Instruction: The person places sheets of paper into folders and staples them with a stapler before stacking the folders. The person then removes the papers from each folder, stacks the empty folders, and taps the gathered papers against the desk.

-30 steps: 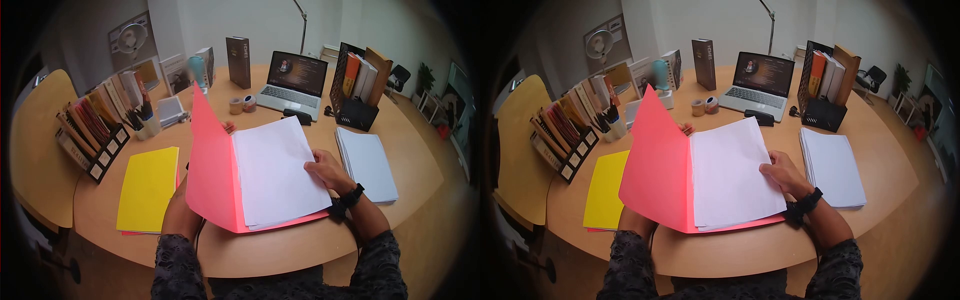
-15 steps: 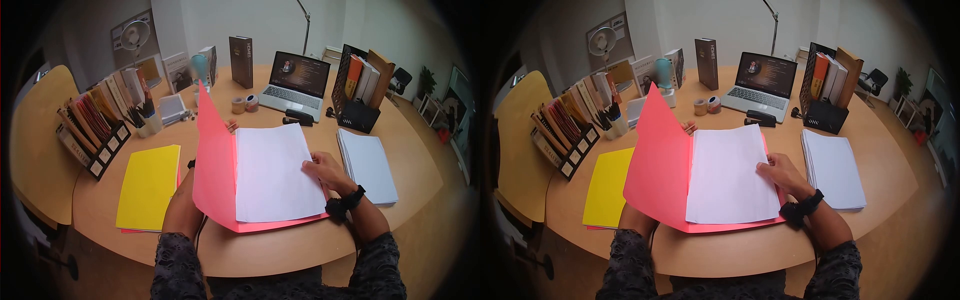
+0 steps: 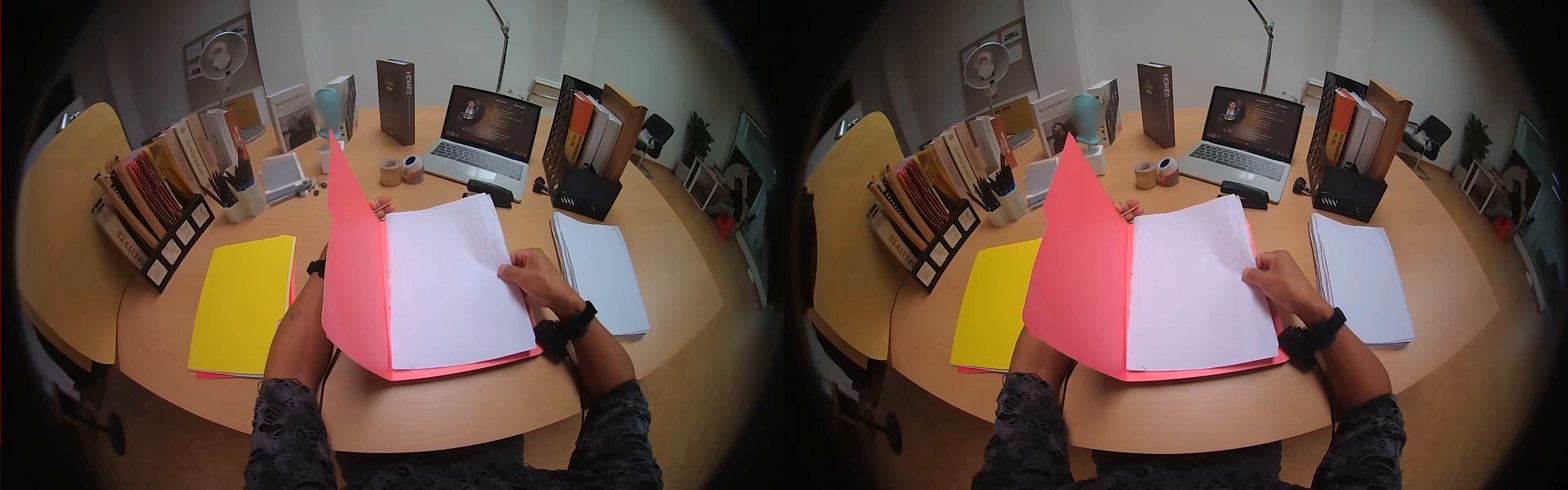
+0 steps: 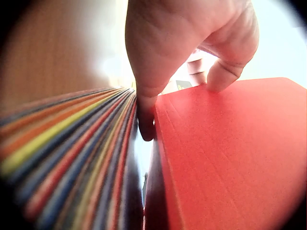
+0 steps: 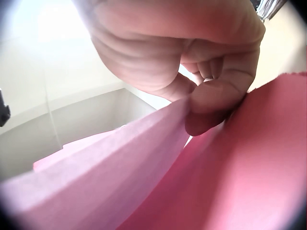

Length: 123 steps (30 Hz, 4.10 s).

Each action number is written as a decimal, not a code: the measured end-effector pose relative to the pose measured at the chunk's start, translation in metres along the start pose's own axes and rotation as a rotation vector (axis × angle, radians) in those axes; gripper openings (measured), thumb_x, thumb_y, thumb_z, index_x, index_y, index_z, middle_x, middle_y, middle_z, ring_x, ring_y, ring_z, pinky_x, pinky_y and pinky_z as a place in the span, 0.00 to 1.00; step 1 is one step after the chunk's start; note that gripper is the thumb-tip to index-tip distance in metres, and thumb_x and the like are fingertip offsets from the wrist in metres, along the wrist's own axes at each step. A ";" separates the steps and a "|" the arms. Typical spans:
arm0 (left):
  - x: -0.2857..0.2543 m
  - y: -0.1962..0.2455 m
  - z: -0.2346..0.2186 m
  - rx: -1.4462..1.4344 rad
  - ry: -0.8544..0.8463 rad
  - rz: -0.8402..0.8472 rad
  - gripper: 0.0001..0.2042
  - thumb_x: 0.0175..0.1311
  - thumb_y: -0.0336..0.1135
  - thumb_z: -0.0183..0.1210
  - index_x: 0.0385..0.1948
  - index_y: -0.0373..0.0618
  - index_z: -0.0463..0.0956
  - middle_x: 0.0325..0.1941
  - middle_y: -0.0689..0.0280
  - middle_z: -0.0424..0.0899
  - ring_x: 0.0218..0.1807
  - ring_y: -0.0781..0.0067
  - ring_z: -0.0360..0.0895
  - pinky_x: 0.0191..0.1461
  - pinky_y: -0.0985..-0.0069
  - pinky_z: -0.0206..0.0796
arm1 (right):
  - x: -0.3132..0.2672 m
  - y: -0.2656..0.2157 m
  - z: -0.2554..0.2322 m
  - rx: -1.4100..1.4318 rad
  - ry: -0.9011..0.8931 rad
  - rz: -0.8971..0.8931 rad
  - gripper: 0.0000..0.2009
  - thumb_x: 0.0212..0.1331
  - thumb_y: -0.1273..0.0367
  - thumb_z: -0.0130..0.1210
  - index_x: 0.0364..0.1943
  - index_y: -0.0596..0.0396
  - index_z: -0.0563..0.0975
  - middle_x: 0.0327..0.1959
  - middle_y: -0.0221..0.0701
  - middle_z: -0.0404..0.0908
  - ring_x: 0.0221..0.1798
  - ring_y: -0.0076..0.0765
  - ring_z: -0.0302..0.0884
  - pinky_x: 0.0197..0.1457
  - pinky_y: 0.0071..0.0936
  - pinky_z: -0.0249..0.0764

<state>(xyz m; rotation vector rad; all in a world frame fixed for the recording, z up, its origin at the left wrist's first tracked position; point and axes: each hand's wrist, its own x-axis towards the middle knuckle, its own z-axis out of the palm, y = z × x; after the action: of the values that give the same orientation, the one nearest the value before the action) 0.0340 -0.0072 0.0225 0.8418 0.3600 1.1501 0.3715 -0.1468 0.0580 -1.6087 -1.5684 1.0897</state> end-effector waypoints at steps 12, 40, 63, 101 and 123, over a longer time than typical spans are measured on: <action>0.012 -0.005 -0.016 -0.017 -0.021 -0.007 0.07 0.63 0.37 0.62 0.35 0.48 0.73 0.59 0.58 0.73 0.64 0.58 0.69 0.64 0.60 0.68 | -0.013 -0.025 0.002 0.000 0.011 0.049 0.09 0.58 0.66 0.59 0.28 0.59 0.78 0.22 0.25 0.75 0.22 0.16 0.67 0.21 0.19 0.59; 0.006 -0.004 -0.008 -0.066 0.022 -0.013 0.05 0.65 0.34 0.59 0.33 0.47 0.73 0.56 0.57 0.76 0.58 0.61 0.75 0.59 0.65 0.73 | -0.018 -0.023 0.006 0.017 -0.117 -0.050 0.14 0.53 0.76 0.55 0.43 0.73 0.76 0.31 0.32 0.79 0.31 0.24 0.74 0.35 0.21 0.71; 0.013 0.001 -0.010 -0.062 0.123 -0.202 0.05 0.65 0.35 0.57 0.33 0.46 0.73 0.54 0.60 0.77 0.52 0.70 0.77 0.50 0.71 0.77 | -0.012 -0.015 0.004 -0.089 0.033 -0.055 0.12 0.56 0.67 0.58 0.21 0.63 0.76 0.17 0.25 0.72 0.20 0.18 0.66 0.22 0.23 0.62; 0.006 0.004 -0.002 -0.044 0.098 -0.129 0.05 0.63 0.34 0.58 0.35 0.46 0.73 0.53 0.61 0.78 0.50 0.70 0.78 0.49 0.71 0.77 | -0.012 -0.014 -0.005 -0.104 -0.050 -0.052 0.11 0.54 0.68 0.63 0.23 0.60 0.76 0.17 0.24 0.71 0.19 0.17 0.65 0.20 0.20 0.58; 0.008 -0.004 -0.004 -0.164 0.032 -0.032 0.06 0.64 0.32 0.58 0.29 0.42 0.74 0.50 0.55 0.79 0.46 0.64 0.80 0.49 0.73 0.78 | 0.084 -0.067 -0.045 -0.674 0.122 -0.317 0.16 0.57 0.67 0.57 0.42 0.69 0.77 0.35 0.47 0.82 0.40 0.52 0.80 0.44 0.38 0.75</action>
<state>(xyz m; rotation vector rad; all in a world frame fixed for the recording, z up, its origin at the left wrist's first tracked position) 0.0372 0.0004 0.0184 0.6731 0.3003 1.1477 0.3755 -0.0531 0.1263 -1.6967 -2.1485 0.2903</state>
